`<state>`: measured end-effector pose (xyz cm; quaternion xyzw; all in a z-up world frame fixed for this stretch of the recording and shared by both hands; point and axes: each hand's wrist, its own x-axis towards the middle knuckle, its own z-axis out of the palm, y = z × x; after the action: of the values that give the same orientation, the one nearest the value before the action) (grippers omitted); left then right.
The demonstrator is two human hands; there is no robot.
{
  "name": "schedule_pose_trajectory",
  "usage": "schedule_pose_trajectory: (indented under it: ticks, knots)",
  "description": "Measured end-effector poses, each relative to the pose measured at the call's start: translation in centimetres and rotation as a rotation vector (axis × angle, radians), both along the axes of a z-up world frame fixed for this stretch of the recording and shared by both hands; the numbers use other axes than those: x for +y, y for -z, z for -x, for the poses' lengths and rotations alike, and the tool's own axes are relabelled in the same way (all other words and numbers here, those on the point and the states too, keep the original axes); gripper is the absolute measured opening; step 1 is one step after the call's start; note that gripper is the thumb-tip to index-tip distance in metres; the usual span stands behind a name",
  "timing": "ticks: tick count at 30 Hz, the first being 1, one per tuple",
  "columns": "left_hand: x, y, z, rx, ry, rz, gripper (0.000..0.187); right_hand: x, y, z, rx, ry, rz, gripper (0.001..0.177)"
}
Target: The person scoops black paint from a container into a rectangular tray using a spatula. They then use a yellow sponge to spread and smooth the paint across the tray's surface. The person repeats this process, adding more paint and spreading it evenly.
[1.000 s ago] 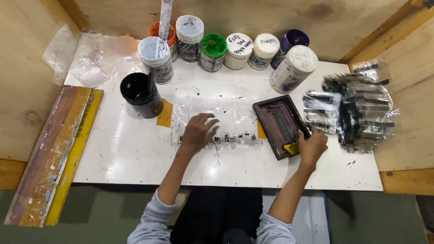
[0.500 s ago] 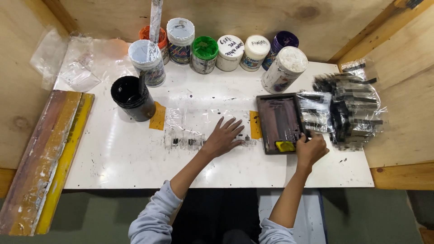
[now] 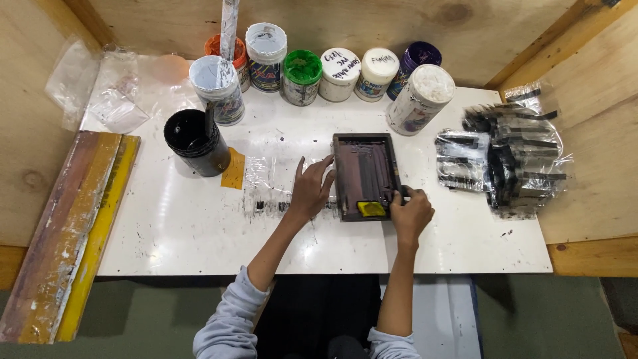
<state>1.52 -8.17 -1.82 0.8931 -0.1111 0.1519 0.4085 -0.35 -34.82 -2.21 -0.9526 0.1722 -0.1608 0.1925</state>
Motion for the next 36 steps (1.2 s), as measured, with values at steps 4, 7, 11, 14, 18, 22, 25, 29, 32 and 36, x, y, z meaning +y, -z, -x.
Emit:
schedule_pose_trajectory:
  ticks: [4,7,11,14,18,22,25,29,32,36]
  knots:
    - [0.0,-0.5,0.2,0.010,-0.048,0.022,0.053,1.2,0.4,0.2,0.003,-0.035,-0.023,0.027]
    - [0.0,-1.7,0.6,0.026,-0.026,0.028,0.050,1.8,0.2,0.4,-0.001,-0.053,-0.050,0.028]
    - [-0.1,-1.7,0.7,0.050,-0.028,0.004,0.053,1.9,0.5,0.3,-0.037,-0.070,-0.068,0.028]
    - [-0.1,-1.9,0.9,0.086,-0.026,-0.014,0.055,2.2,0.3,0.4,-0.041,-0.073,-0.053,0.029]
    - [0.0,-2.0,0.8,0.061,-0.033,-0.021,0.054,2.6,-0.2,0.6,-0.062,-0.079,-0.033,0.029]
    - [1.3,-2.1,0.7,-0.091,-0.080,0.009,0.049,2.4,0.7,0.5,-0.050,-0.056,-0.064,0.035]
    - [4.2,-3.2,1.3,-0.338,-0.193,0.188,0.043,2.5,-0.1,0.8,-0.059,-0.066,-0.095,0.038]
    - [11.2,-3.0,2.9,-0.743,-0.595,0.227,0.074,2.5,-1.2,1.3,-0.087,-0.089,-0.157,0.054]
    - [16.0,-3.8,4.2,-0.754,-0.748,0.226,0.103,2.0,-0.3,1.0,-0.154,-0.080,-0.163,0.064]
    - [20.6,-2.1,4.2,-0.403,-0.541,0.386,0.122,2.6,-0.9,1.2,-0.397,-0.137,-0.171,0.055]
